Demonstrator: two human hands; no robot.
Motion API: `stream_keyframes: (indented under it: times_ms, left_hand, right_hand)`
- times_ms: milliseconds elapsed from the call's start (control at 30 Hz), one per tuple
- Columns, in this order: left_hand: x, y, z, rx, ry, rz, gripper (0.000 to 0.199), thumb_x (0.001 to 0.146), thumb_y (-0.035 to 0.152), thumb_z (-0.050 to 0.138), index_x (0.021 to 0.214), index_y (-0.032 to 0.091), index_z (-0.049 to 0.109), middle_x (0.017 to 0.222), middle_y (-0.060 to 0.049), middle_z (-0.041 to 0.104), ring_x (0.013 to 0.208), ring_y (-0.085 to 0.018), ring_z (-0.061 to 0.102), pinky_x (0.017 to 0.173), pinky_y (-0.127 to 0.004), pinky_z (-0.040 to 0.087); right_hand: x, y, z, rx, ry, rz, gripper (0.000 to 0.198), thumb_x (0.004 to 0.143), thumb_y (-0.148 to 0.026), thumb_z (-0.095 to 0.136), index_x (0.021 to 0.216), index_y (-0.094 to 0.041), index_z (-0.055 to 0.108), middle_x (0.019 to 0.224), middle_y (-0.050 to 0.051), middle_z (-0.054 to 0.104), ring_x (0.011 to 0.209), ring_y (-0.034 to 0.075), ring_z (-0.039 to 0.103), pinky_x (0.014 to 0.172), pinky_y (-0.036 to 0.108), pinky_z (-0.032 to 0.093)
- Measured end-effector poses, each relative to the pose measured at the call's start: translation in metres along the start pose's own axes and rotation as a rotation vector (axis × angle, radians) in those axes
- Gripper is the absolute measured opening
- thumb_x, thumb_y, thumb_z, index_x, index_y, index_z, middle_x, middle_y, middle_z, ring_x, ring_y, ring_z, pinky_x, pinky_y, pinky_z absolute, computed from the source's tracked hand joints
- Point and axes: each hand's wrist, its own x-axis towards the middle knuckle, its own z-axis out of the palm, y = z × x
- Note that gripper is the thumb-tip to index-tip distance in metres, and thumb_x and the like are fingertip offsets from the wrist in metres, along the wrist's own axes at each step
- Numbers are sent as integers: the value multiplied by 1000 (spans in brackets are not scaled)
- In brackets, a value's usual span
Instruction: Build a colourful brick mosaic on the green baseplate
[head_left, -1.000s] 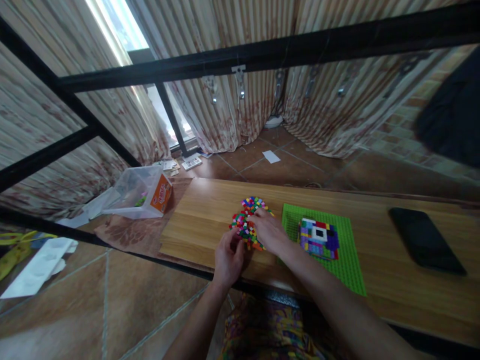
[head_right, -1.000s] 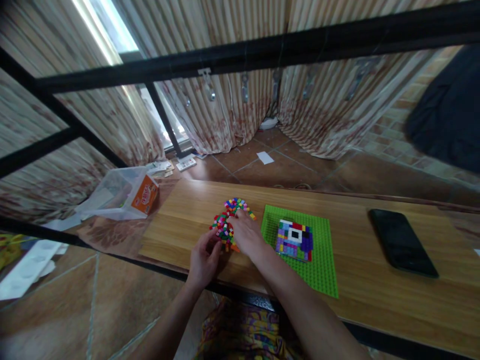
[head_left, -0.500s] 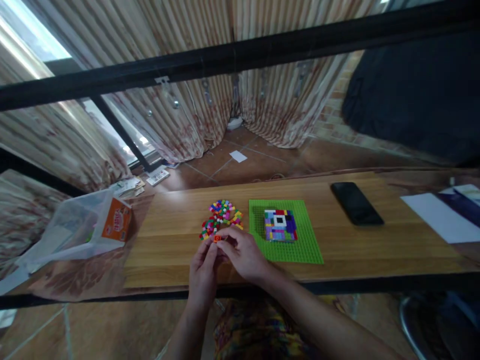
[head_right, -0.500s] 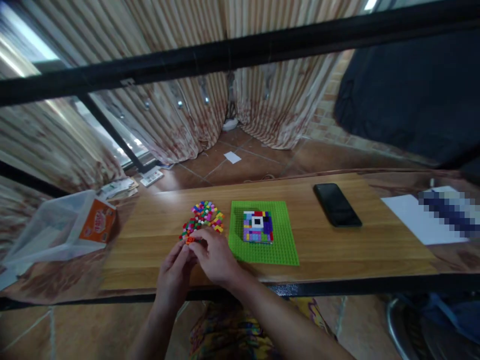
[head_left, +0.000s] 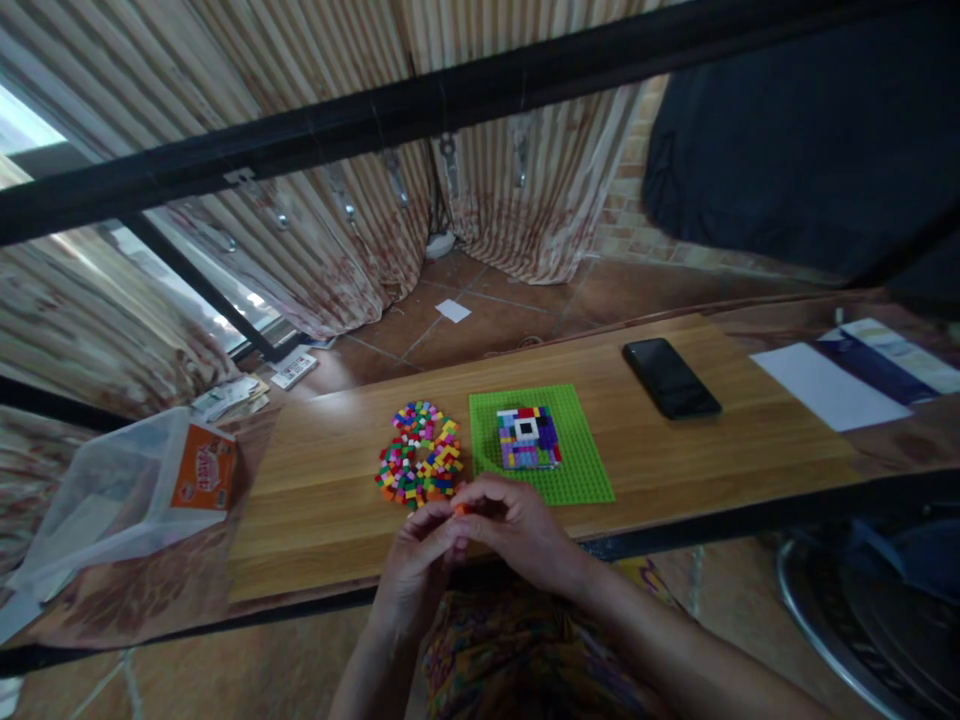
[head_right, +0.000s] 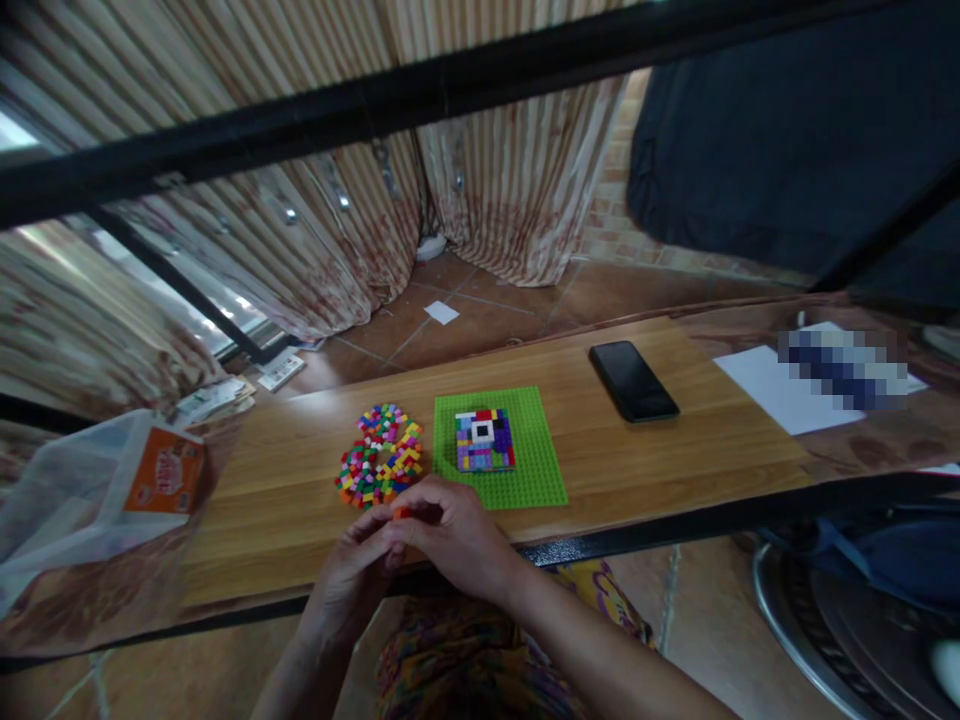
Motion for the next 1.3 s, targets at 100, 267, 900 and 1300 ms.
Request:
stream_keyframes:
  times_ms: [100, 267, 900, 1300]
  left_hand:
    - [0, -1, 0, 44, -36, -19, 30, 50, 20, 88, 73, 15, 70, 63, 3, 65, 51, -5, 55, 50, -16, 44]
    - [-1, -1, 4, 132, -61, -36, 29, 53, 24, 87, 73, 15, 69, 61, 2, 64, 53, -7, 55, 51, -17, 42]
    - [69, 27, -16, 1674, 208, 904, 25, 86, 19, 49, 98, 21, 71, 102, -7, 68, 95, -22, 62, 86, -37, 50]
    - [45, -13, 54, 1377, -113, 814, 25, 85, 17, 53, 106, 22, 67, 93, -4, 68, 89, -16, 63, 83, -29, 50]
  right_hand:
    - [-4, 4, -3, 93, 25, 17, 10, 79, -30, 69, 81, -21, 71, 79, 0, 67, 77, 14, 61, 73, 27, 47]
    - [-8, 13, -6, 288, 43, 72, 14, 77, -34, 70, 82, -21, 70, 73, -1, 67, 68, 13, 61, 68, 26, 49]
    - [-15, 13, -91, -687, 420, -203, 19, 89, -31, 55, 100, -23, 68, 96, 6, 68, 91, 20, 64, 80, 35, 52]
    - [10, 51, -89, -822, 548, -250, 22, 84, -39, 63, 101, -29, 73, 129, 9, 52, 122, 28, 46, 101, 50, 40]
